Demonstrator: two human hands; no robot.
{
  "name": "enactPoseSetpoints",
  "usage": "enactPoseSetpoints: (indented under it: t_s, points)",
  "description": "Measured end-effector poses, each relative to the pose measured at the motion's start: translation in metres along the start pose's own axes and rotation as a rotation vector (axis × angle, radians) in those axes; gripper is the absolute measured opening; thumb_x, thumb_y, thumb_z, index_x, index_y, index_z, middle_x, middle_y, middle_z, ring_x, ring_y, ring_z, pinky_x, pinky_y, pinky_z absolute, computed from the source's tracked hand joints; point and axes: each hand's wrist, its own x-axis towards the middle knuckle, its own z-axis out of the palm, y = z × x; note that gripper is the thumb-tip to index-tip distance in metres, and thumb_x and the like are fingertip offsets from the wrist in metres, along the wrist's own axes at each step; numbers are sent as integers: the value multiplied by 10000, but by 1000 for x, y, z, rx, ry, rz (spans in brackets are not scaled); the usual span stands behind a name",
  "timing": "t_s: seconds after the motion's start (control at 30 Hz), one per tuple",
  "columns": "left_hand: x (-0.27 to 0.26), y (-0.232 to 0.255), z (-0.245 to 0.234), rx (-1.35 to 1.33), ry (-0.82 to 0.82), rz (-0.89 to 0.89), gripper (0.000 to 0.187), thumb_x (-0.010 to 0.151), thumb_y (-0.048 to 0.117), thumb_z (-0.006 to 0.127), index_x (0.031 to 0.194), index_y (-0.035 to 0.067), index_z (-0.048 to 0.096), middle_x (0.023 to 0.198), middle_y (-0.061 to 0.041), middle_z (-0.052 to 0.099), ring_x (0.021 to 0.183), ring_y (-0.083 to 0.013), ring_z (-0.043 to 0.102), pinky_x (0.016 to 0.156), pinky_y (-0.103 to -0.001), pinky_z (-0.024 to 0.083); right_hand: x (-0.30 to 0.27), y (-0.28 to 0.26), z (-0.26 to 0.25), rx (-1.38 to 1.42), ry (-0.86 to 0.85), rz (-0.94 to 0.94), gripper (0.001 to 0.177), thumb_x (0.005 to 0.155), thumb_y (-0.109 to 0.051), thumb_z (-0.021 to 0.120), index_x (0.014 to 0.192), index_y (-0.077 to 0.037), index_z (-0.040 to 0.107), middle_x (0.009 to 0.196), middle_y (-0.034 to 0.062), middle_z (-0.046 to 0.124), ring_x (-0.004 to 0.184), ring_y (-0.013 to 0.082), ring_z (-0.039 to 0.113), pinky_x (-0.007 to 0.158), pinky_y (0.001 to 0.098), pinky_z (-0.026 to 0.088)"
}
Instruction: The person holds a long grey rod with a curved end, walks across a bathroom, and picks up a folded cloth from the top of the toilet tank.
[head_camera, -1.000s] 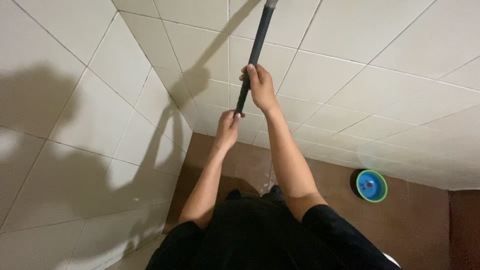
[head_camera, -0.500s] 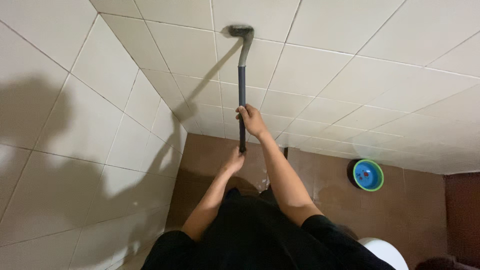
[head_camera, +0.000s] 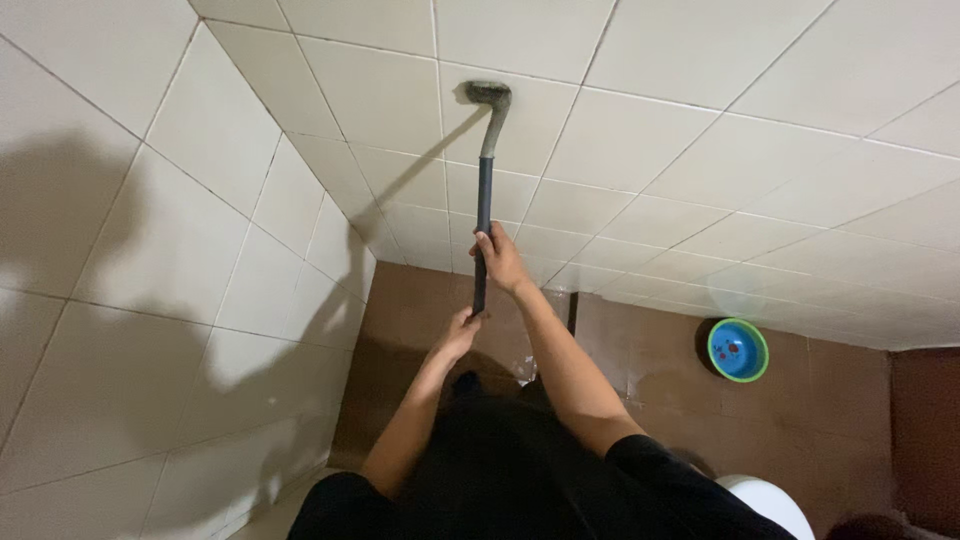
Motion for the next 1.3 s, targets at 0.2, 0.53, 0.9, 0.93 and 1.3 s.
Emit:
enactPoseSetpoints:
  t_s: [0.2, 0.53, 0.9, 0.93, 1.3]
  points:
    - [12, -17, -2, -260, 6, 48, 319, 1045, 264, 555, 1288, 97, 676, 1195, -41, 724, 1163, -159, 627, 1003, -331, 466, 4, -8, 7, 32, 38, -44, 272, 1086, -316, 495, 1156, -58, 546, 834, 74, 690, 768, 154, 651, 707, 337, 544]
    - [12, 9, -20, -211, 127, 47, 296, 1041, 328, 599, 1215, 117, 714, 909, 2, 594, 842, -144, 512, 770, -339, 439, 18, -52, 7, 25, -8, -51, 276, 1091, -317, 471, 1168, -67, 560, 870, 52, 682, 842, 130, 684, 772, 322, 558]
    - [-18, 141, -66, -257, 244, 311, 273, 1064, 335, 566, 1164, 127, 713, 1104, -13, 695, 1086, -151, 583, 977, -398, 469, 52, -171, -7, 34, 16, -402, 259, 1115, -261, 491, 1148, -23, 589, 862, 55, 660, 823, 137, 708, 741, 302, 588]
    - [-20, 155, -73, -233, 250, 340, 265, 1063, 313, 559, 1166, 128, 718, 1138, -6, 697, 1124, -149, 585, 995, -399, 454, 55, -186, -10, 32, 15, -404, 259, 1115, -261, 491, 1148, -24, 589, 862, 55, 660, 823, 137, 708, 741, 302, 588]
    - [-40, 199, -106, -207, 311, 476, 279, 1068, 291, 577, 1164, 67, 713, 1056, -20, 725, 1060, -167, 664, 944, -376, 504, 65, -244, 0, 91, 59, -444, 233, 1075, -222, 599, 944, -30, 585, 732, 36, 630, 699, 123, 691, 591, 287, 545]
